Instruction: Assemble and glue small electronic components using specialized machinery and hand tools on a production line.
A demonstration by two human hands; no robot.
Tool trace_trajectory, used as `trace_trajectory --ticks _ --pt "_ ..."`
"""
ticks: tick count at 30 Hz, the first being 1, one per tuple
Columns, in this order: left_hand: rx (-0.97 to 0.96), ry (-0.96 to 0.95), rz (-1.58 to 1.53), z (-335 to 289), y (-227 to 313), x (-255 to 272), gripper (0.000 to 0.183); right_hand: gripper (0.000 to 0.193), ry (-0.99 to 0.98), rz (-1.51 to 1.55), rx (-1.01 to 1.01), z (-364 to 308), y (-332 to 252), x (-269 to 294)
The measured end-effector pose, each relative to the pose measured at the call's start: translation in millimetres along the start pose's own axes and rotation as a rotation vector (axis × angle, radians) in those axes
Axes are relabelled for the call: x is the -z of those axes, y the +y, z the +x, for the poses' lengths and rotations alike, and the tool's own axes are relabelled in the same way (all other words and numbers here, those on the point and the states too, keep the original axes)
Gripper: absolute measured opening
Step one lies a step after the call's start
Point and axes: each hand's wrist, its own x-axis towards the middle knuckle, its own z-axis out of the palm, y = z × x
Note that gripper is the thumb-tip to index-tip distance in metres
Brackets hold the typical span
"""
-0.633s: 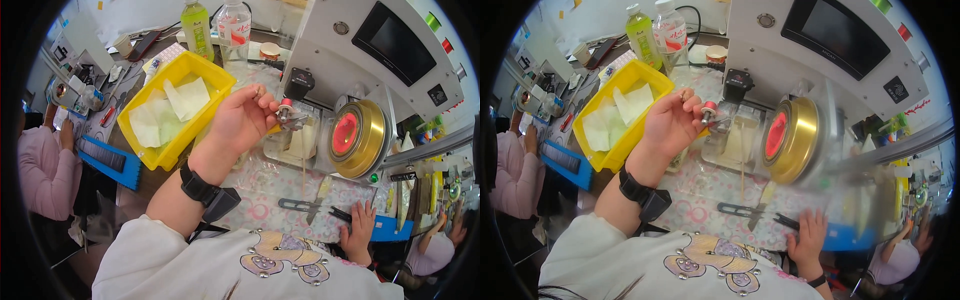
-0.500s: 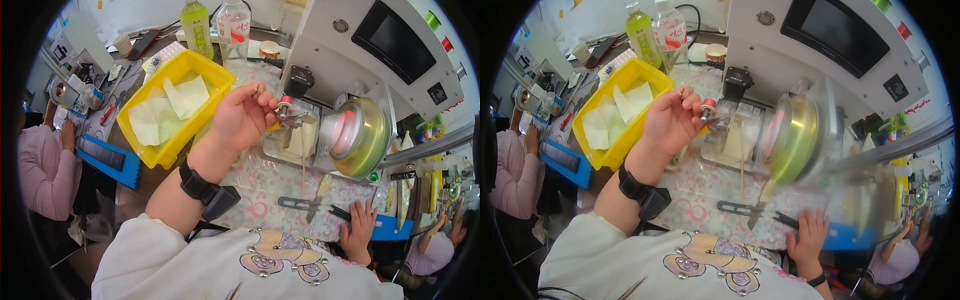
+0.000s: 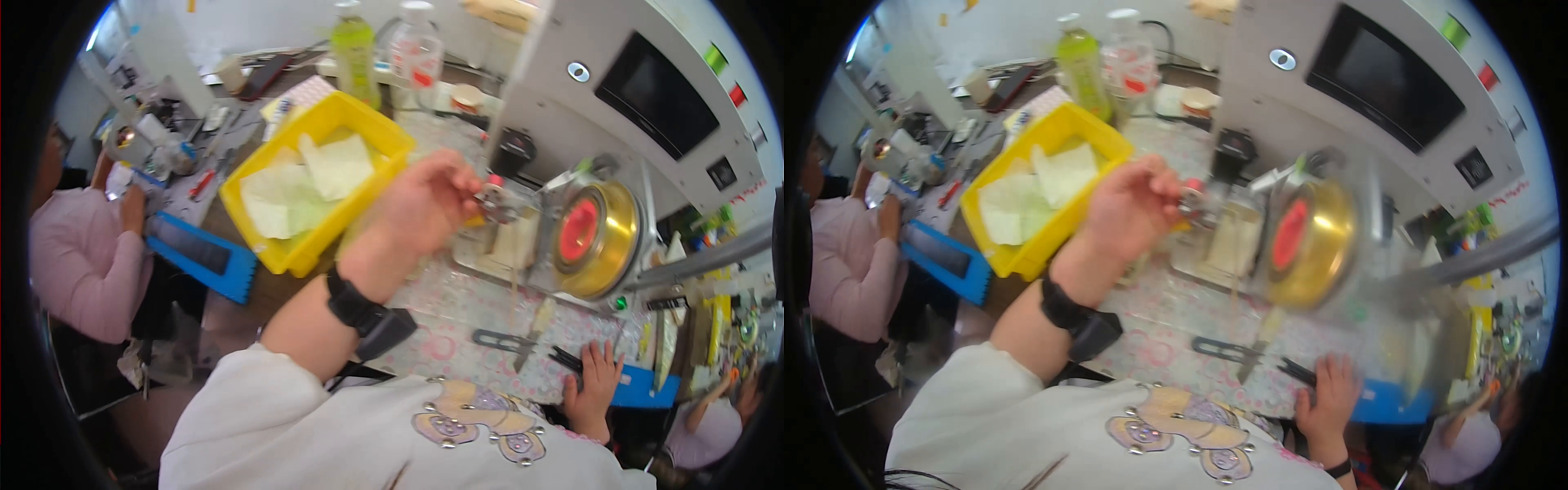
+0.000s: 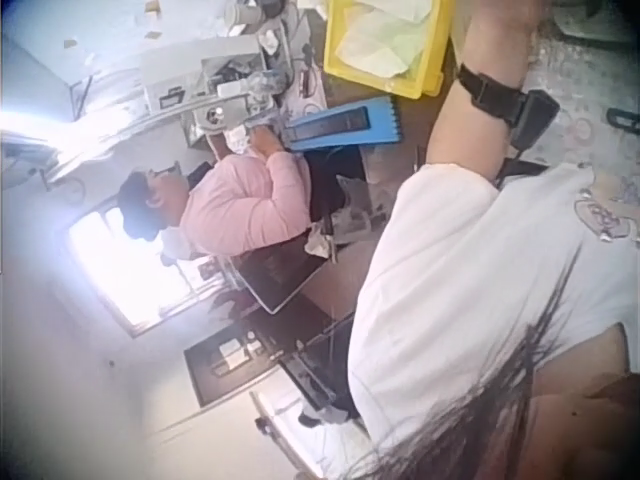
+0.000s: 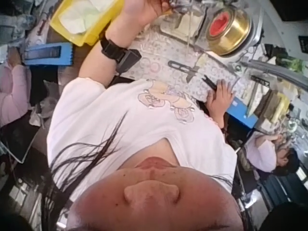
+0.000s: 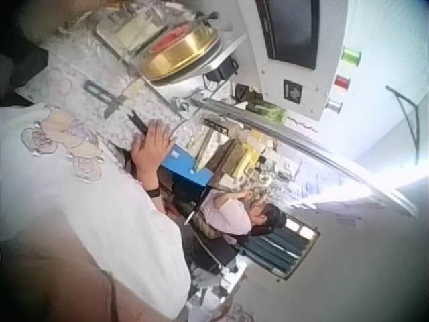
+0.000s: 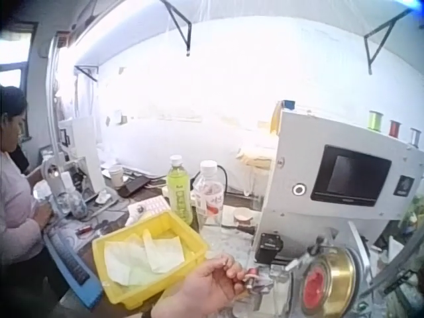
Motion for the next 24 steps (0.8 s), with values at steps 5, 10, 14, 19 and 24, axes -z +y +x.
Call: trace_trajectory --ticks 5,10,14,19,24 --pt "0.019 -0.015 -0.041 9 -19 19 0.020 0.056 -0.056 -0.108 -0.003 -34 48 -39" --pt "-0.007 -0.036 -0.004 16 -31 18 0.016 0.059 -0.170 -0.056 -0.100 -11 8 5" --pt "0.058 0.040 -0.009 11 -28 7 0.013 0.055 -0.106 -0.052 -0.043 -9 13 1" --pt "0.097 0.003 -0.105 15 -23 10 0.014 0.057 -0.119 -0.074 -0.073 -14 8 -2" --pt "-0.003 -0.014 -0.032 1 -7 9 0.012 0.051 0.034 0.039 -0.008 -7 5 -9"
